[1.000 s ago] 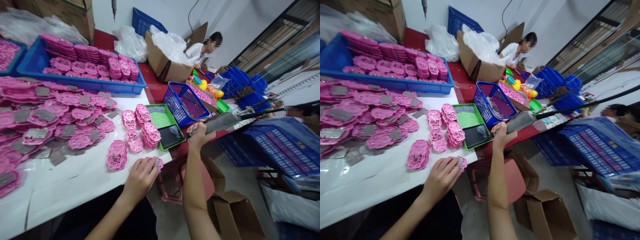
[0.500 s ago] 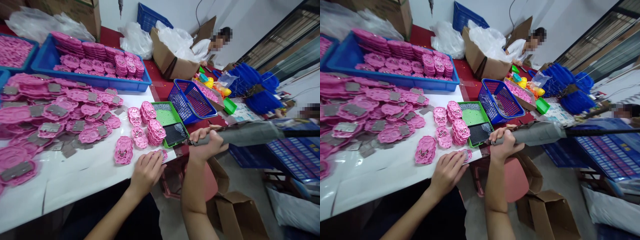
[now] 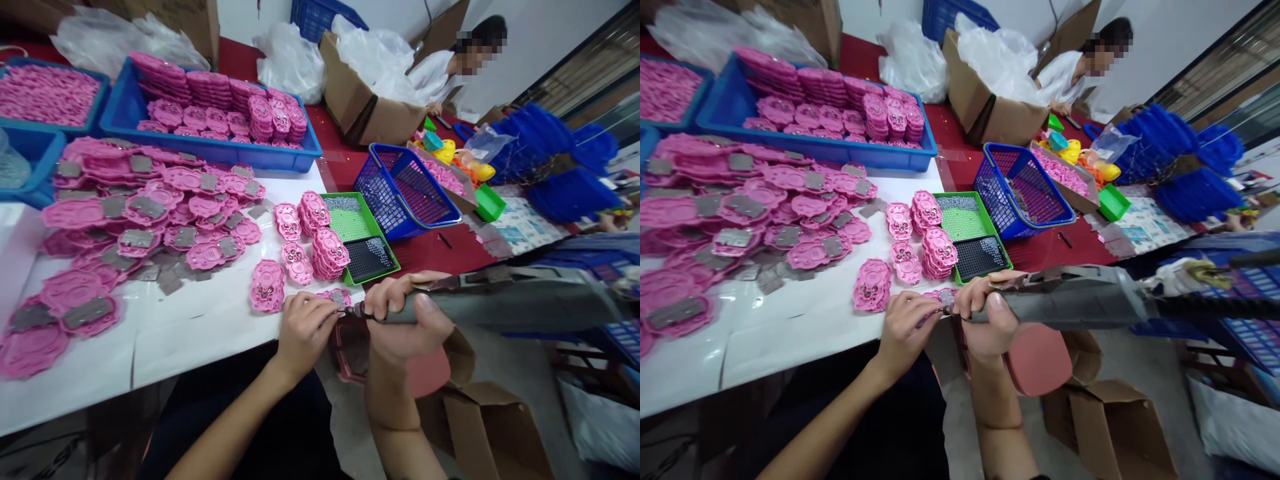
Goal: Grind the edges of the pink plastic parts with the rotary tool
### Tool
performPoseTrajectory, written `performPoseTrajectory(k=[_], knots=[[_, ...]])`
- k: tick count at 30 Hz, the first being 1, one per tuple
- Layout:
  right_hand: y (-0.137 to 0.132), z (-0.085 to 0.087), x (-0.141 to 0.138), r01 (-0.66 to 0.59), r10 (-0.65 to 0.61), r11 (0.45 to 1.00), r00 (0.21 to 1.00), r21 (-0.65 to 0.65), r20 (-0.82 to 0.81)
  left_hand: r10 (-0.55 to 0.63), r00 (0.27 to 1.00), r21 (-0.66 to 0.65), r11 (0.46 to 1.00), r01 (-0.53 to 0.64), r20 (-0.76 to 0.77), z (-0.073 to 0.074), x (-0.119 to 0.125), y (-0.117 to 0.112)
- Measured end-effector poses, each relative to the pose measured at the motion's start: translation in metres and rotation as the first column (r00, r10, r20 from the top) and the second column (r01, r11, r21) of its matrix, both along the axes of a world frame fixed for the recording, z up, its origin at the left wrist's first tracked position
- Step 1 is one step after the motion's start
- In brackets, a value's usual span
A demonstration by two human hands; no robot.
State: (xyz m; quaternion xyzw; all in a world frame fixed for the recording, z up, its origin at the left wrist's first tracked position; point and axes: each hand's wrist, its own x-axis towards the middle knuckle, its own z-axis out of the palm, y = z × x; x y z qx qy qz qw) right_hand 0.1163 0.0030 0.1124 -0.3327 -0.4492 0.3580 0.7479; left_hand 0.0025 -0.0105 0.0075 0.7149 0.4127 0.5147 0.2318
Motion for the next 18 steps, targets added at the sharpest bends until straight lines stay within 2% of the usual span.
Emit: performPoseTrajectory(k=[4,9,15,18], knots=[[0.0012,0.0012,-0.0014,0.06,-0.062,0.997,0.997,0.04,0.04,-0.012,0.999,0.006,1.0,0.011,0.039,0.0,-0.0001,0.0006],[-0.0009,-0.0008,-0.0009,0.059,-0.061,0.998,0.996,0.036,0.063,-0.036,0.996,-0.014,0.999,0.037,0.077,-0.0002,-0.0013,0.0018],[0.0002,0.0028,-0.0018,0.009,-0.009,1.0,0.995,0.003,0.098,-0.194,0.958,-0.105,0.97,0.219,0.209,-0.0011,-0.0074,0.0072],[-0.0012,0.0033,-0.0034,0.019,-0.019,1.0,0.99,0.002,0.138,-0.212,0.948,-0.135,0.959,0.248,0.238,-0.0007,-0.0093,0.0093]])
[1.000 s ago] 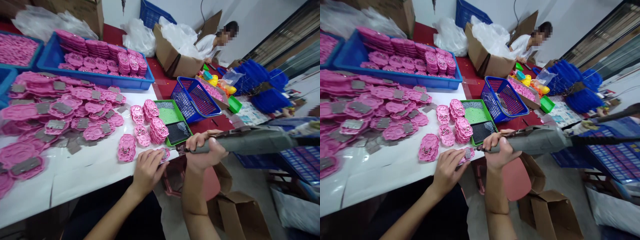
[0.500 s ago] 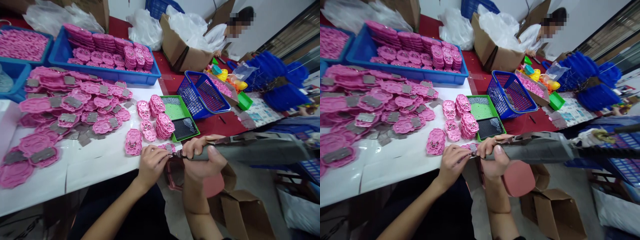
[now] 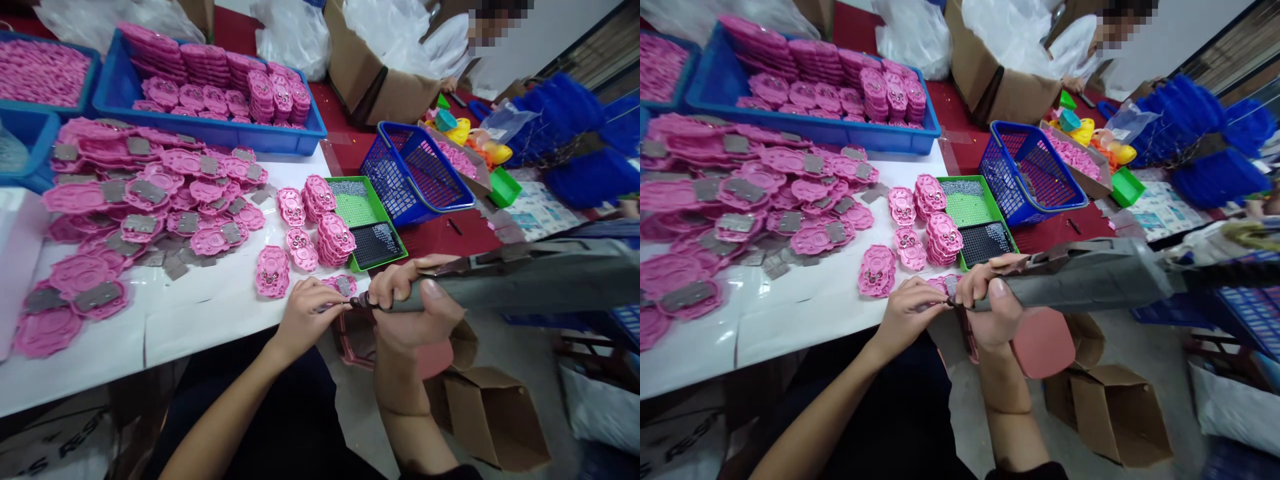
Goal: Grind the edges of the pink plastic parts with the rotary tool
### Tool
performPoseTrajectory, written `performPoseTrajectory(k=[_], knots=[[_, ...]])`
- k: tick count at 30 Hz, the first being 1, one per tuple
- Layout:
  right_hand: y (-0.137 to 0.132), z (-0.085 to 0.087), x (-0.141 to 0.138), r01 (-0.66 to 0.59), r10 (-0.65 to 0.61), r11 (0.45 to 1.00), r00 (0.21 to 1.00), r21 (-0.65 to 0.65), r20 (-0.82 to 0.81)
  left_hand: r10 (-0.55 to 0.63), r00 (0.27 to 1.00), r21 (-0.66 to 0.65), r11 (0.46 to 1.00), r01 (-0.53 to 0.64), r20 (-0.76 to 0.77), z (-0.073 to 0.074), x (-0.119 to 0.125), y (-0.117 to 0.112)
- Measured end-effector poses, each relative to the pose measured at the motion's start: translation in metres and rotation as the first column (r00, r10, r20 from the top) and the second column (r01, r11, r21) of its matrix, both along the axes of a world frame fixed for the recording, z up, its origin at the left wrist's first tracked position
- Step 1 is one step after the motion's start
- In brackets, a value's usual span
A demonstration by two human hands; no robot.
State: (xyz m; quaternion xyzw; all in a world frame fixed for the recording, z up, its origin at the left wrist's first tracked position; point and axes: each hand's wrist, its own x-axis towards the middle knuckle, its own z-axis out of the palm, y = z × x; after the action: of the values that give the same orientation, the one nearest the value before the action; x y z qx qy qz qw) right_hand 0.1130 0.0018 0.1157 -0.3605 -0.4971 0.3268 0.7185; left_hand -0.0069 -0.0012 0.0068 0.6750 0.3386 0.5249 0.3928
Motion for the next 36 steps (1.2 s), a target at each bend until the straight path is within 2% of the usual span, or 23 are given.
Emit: performPoseTrajectory(k=[3,5,8,11,15,23,31,36], knots=[[-0.002,-0.002,-0.001,0.005,-0.005,1.0,0.999,0.018,0.037,0.015,0.998,0.036,0.999,-0.013,-0.054,-0.001,-0.001,-0.001],[-0.002,-0.005,0.0,-0.003,0.002,1.0,1.0,0.029,0.023,0.058,0.987,0.1,0.994,-0.044,-0.15,-0.003,0.0,-0.002],[0.002,-0.012,0.004,0.038,-0.037,0.999,0.998,0.025,-0.045,0.15,0.93,0.212,0.974,-0.08,-0.336,-0.007,0.001,-0.005],[0.007,-0.02,0.008,0.111,-0.114,0.993,0.989,-0.042,-0.098,0.182,0.888,0.275,0.959,-0.066,-0.422,-0.011,0.004,-0.006],[0.011,-0.028,0.011,0.168,-0.18,0.978,0.979,-0.121,-0.096,0.196,0.889,0.314,0.947,-0.063,-0.413,-0.012,0.007,-0.007],[0.016,-0.032,0.009,0.231,-0.244,0.963,0.966,-0.136,-0.088,0.199,0.89,0.31,0.948,-0.069,-0.41,-0.009,0.008,-0.008],[0.017,-0.033,0.009,0.208,-0.224,0.969,0.967,-0.13,-0.121,0.199,0.901,0.312,0.947,-0.076,-0.385,-0.011,0.008,-0.007],[0.015,-0.035,0.006,0.188,-0.215,0.963,0.968,-0.191,-0.131,0.21,0.899,0.315,0.945,-0.086,-0.385,-0.009,0.009,-0.007]])
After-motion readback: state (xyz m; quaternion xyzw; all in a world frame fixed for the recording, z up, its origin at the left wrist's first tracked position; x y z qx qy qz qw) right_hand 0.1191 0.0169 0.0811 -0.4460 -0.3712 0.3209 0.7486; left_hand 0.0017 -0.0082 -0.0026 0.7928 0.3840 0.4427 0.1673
